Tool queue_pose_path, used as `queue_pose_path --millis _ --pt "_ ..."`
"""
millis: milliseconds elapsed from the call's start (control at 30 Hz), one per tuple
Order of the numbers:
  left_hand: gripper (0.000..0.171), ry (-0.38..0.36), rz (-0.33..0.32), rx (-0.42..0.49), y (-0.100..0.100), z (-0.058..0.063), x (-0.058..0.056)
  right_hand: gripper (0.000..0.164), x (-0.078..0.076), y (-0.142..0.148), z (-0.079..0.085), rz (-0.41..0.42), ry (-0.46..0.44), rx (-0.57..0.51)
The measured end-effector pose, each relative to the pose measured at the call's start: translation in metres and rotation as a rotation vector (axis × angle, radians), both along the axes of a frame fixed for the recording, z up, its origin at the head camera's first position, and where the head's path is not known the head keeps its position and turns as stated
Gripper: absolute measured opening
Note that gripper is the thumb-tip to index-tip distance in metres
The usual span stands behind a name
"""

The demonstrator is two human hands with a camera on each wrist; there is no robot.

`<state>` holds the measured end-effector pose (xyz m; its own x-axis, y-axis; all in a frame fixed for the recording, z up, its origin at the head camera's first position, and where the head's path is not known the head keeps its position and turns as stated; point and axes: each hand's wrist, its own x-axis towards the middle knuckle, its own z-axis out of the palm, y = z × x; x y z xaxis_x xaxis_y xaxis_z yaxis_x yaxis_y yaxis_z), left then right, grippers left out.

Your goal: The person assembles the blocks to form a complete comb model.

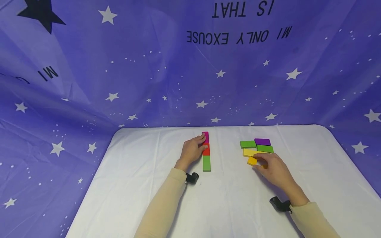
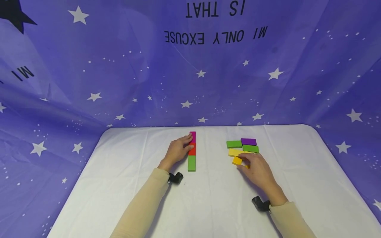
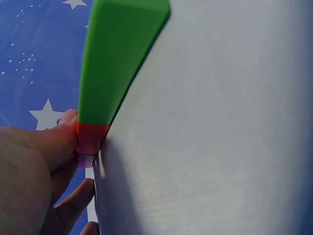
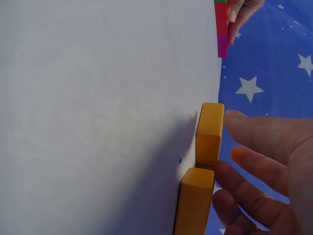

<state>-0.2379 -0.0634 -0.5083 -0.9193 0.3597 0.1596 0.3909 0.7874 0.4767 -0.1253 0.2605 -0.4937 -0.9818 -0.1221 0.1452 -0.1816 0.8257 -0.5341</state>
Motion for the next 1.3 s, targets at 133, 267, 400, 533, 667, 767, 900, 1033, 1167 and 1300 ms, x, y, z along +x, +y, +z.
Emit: queue_pose_path --millis 133,267,400,533,667,767,900,1033,1167,1300 --pt "0.047 -0.003 0.005 -0.009 0.000 0.000 0.000 0.039 0.001 -0.002 -0.001 0.005 0.001 0.020" --pt "0.048 -0.006 0.001 -0.012 0.001 0.001 0.001 0.037 0.000 -0.006 -0.001 0.032 -0.004 0.037" --pt "0.048 -0.001 -0.007 -0.018 0.001 0.002 0.001 0.035 0.000 -0.010 0.000 0.050 0.004 0.037" --pt "0.048 -0.002 -0.007 -0.025 0.000 0.003 0.001 0.041 0.000 -0.015 -0.001 0.033 0.025 0.045" --pt "0.048 -0.002 -0.012 -0.029 0.000 0.003 0.000 0.046 -0.001 -0.018 -0.002 0.019 0.010 0.053" --pt "0.048 0.003 -0.013 -0.030 0.000 0.002 0.000 0.046 -0.001 -0.020 -0.002 0.015 -0.007 0.055" --pt "0.048 0.005 -0.009 -0.021 0.000 0.002 0.000 0.044 -0.002 -0.021 -0.003 0.007 -0.021 0.071" --pt "0.047 0.003 -0.009 -0.009 0.000 0.002 0.000 0.044 -0.001 -0.023 -0.002 -0.018 -0.027 0.084" --pt "0.048 -0.006 -0.006 -0.006 0.000 0.001 0.000 0.046 0.000 -0.027 -0.001 -0.056 -0.037 0.092" --pt "0.048 -0.018 0.001 0.001 0.001 0.000 0.000 0.049 -0.001 -0.030 0.000 -0.084 -0.060 0.097"
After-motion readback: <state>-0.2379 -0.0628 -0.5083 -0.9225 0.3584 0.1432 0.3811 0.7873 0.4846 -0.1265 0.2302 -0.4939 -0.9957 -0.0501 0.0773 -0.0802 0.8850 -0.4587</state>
